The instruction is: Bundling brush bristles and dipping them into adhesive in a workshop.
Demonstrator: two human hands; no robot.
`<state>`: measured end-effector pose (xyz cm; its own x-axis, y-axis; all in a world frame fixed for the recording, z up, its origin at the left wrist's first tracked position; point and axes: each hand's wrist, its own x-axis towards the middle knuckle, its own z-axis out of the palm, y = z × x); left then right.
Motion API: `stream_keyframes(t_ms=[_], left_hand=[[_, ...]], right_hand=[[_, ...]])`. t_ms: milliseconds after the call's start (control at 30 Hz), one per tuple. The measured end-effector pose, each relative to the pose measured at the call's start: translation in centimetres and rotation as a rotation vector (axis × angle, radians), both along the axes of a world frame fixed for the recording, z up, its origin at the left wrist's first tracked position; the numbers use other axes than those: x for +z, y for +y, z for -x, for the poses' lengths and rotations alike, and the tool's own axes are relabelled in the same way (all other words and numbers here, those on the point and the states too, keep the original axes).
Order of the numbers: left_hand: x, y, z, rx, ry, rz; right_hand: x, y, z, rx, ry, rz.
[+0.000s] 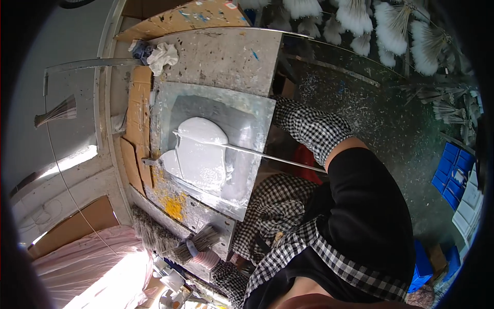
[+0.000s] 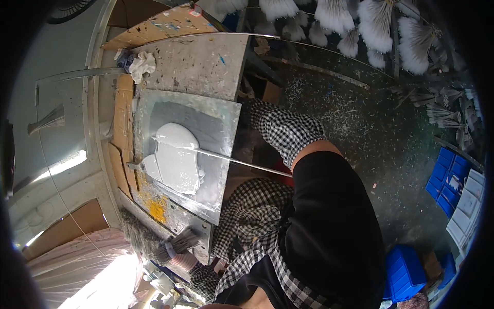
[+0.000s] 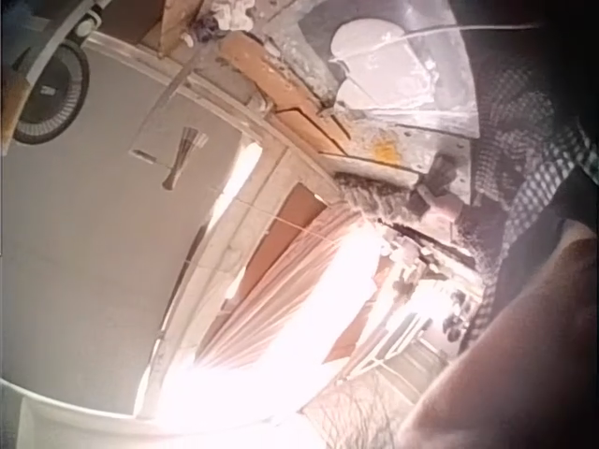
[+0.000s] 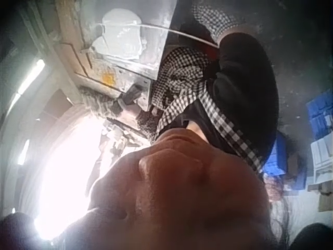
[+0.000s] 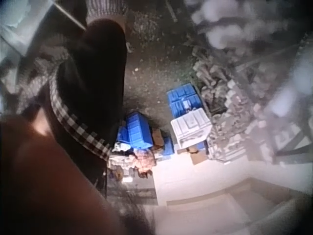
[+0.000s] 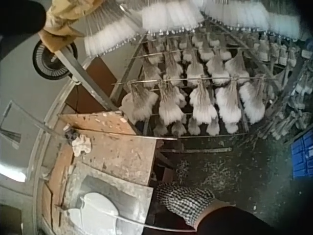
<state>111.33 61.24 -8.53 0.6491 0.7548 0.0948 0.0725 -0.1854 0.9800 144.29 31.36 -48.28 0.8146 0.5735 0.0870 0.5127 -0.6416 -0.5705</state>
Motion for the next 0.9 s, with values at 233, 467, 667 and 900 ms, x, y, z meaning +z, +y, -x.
stream_keyframes(t_ms=[233, 467, 667, 900], left_hand=[[0.3, 0.7, 0.0, -0.055, 0.032, 0.004], [1.0, 0.3, 0.1, -0.083, 0.006, 0.035], [1.8, -0.7, -0.7, -0.188, -0.046, 0.025], [1.3, 0.2, 0.0, -0.178, -0.057, 0.042]], right_hand=[[0.9, -5.5, 1.5, 0.033, -0.116, -0.158], [-1.0, -15.8, 11.1, -0.289, 0.519, -0.636], [3.5, -18.7, 16.4, -0.751, 0.841, -1.064], [12.5, -16.7, 16.2, -0.906, 1.046, -0.786]])
